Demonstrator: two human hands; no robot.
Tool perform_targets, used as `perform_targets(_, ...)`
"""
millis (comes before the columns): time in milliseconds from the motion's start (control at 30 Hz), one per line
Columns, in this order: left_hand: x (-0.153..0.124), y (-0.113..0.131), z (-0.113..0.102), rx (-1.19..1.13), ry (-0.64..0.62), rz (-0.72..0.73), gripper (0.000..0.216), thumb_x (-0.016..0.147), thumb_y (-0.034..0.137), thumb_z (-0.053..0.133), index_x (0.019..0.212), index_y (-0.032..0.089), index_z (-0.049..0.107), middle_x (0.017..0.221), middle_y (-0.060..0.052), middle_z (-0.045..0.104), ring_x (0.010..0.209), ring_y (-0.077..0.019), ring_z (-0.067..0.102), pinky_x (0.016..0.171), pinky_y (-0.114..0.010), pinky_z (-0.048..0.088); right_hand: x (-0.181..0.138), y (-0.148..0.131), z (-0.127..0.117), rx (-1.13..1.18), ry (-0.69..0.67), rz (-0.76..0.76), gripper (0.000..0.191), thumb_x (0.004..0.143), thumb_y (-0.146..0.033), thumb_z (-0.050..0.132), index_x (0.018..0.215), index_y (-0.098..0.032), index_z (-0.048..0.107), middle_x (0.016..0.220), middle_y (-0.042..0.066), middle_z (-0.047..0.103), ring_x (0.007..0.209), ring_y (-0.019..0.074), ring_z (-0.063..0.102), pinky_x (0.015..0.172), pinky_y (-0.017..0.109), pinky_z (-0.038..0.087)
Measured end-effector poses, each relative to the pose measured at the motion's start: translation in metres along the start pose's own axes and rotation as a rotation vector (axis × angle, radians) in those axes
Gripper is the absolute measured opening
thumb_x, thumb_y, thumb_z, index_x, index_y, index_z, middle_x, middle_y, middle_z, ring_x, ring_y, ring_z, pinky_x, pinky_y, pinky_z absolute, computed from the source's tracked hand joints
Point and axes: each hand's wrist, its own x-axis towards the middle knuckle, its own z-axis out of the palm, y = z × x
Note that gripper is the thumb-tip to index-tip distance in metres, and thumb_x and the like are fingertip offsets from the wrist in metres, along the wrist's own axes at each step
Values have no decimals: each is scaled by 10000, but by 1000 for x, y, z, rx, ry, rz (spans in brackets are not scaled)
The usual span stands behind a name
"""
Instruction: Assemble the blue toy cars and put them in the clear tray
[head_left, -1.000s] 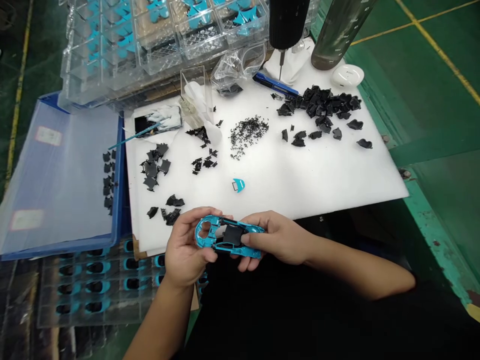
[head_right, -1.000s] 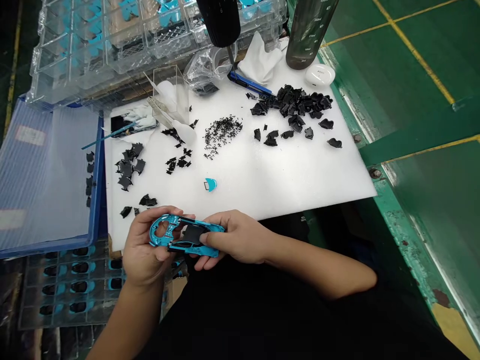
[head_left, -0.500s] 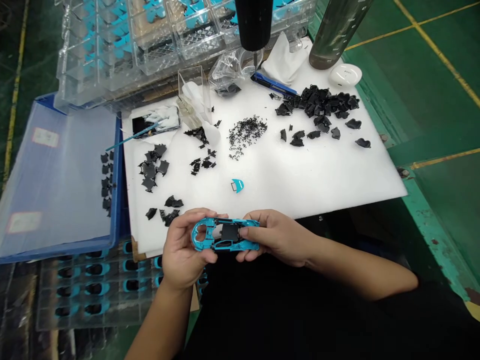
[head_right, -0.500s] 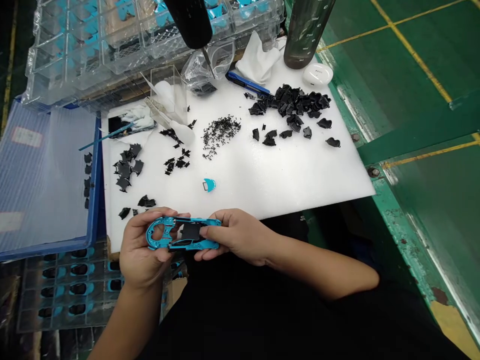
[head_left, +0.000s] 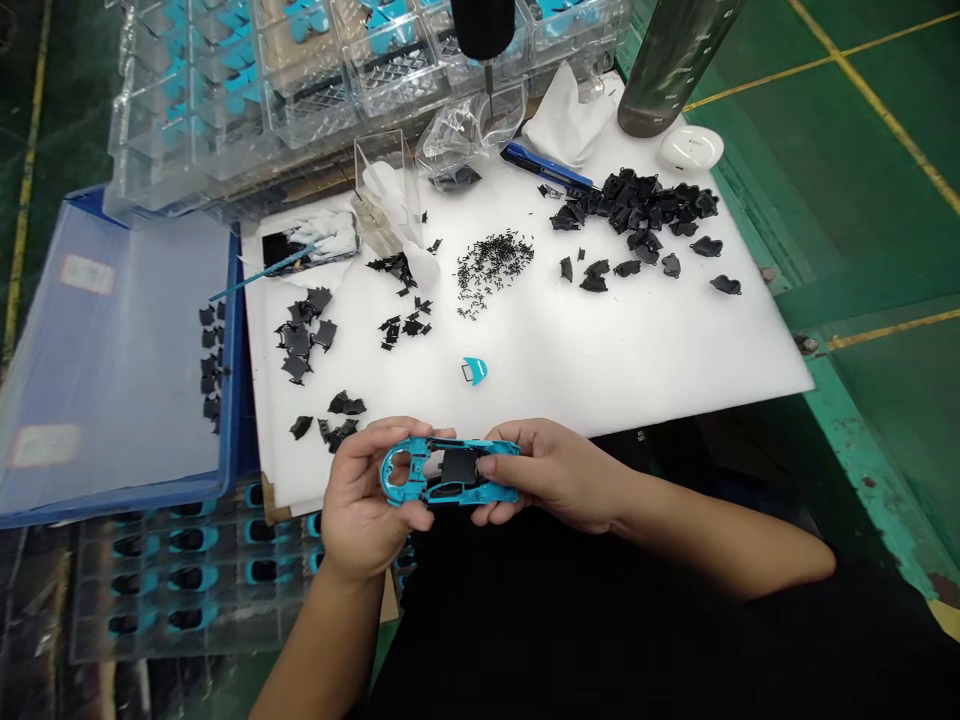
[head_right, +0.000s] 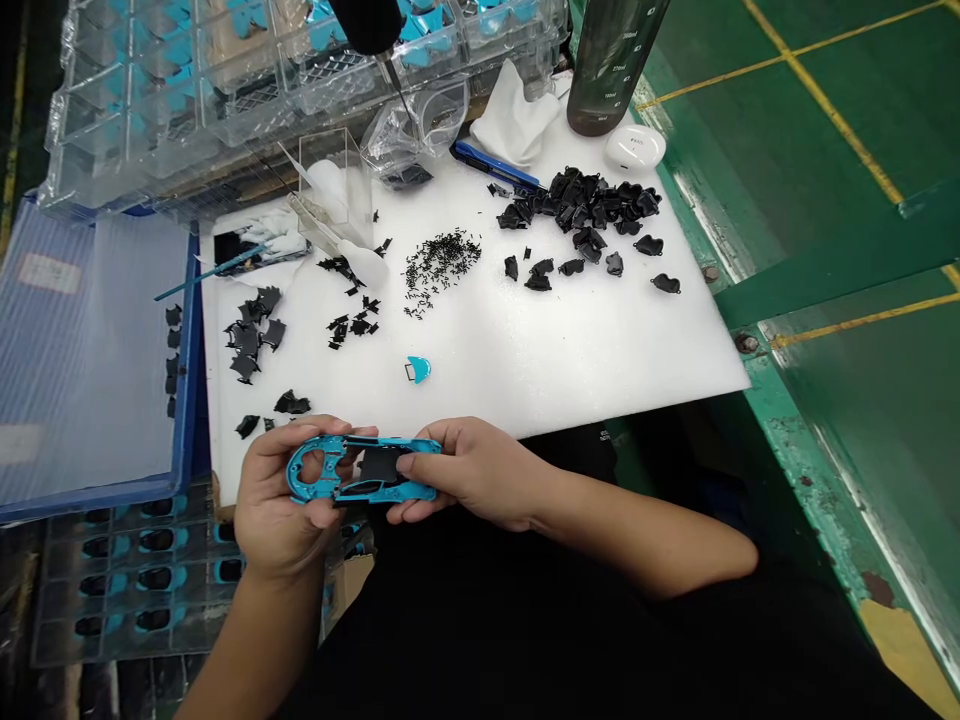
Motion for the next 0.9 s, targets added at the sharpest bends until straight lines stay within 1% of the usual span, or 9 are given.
perform_targets(133, 1, 3, 0, -13, -20, 8, 535, 682, 301, 871, 1161, 239, 641, 1128, -63, 666, 1066, -233, 698, 966, -409, 594, -2, -3, 2, -28, 42, 1, 198, 855, -285, 745, 852, -139, 611, 701, 30, 749, 668, 107, 744, 621, 141, 586)
perform_targets(267, 3, 5, -1, 15, -30, 25, 548, 641, 321, 892, 1132, 250, 660, 1104, -57, 679, 1044, -225, 700, 967, -433, 598, -4, -6, 4, -114, 81, 16, 194, 865, -286, 730, 837, -146, 598, 672, 23, 744, 640, 101, 735, 620, 147, 580)
perform_targets(467, 3, 7, -3, 83, -87, 116, 556, 679, 292, 869, 1187, 237, 651, 1125, -73, 682, 1054, -225, 699, 965, -425, 606, -4, -7, 5, -228, 108, 7, 203, 878, -302, 709, 830, -158, 575, 692, 24, 749, 654, 107, 737, 631, 162, 573)
perform_targets(567, 3, 7, -4, 88, -97, 122, 556, 696, 277, 859, 1205, 236, 640, 1147, -78, 677, 1068, -230, 699, 973, -429, 602, -5, -8, 6, -256, 121, -12, 143, 888, -265, 683, 881, -172, 575, 682, 8, 741, 656, 117, 735, 638, 189, 581)
perform_targets(667, 2, 7, -5, 93, -109, 117, 562, 706, 249, 855, 1221, 243, 631, 1175, -85, 672, 1093, -244, 694, 979, -447, 597, -6, -9, 8, -312, 127, -53, 108, 894, -260, 650, 960, -182, 616, 706, 2, 738, 704, 148, 743, 671, 241, 601)
perform_targets(733, 3, 8, -4, 95, -119, 114, 556, 710, 247, 854, 1221, 252, 634, 1177, -84, 675, 1090, -258, 700, 958, -448, 606, -7, -9, 8, -396, 135, -91, 116, 884, -288, 648, 928, -181, 647, 718, 9, 739, 701, 167, 742, 672, 264, 601)
perform_targets(800, 4, 8, -2, 98, -134, 118, 547, 714, 252, 852, 1217, 261, 640, 1172, -83, 680, 1087, -278, 704, 941, -448, 612, -7, -10, 8, -472, 162, -113, 121, 866, -303, 658, 859, -182, 652, 686, 9, 731, 645, 168, 728, 633, 261, 587)
perform_targets(900, 5, 7, 2, 123, -144, 141, 558, 704, 249, 858, 1220, 265, 644, 1157, -81, 693, 1111, -296, 695, 958, -458, 600, -6, -11, 9, -497, 182, -98, 123, 845, -290, 666, 789, -187, 627, 606, -9, 704, 555, 149, 697, 563, 236, 554)
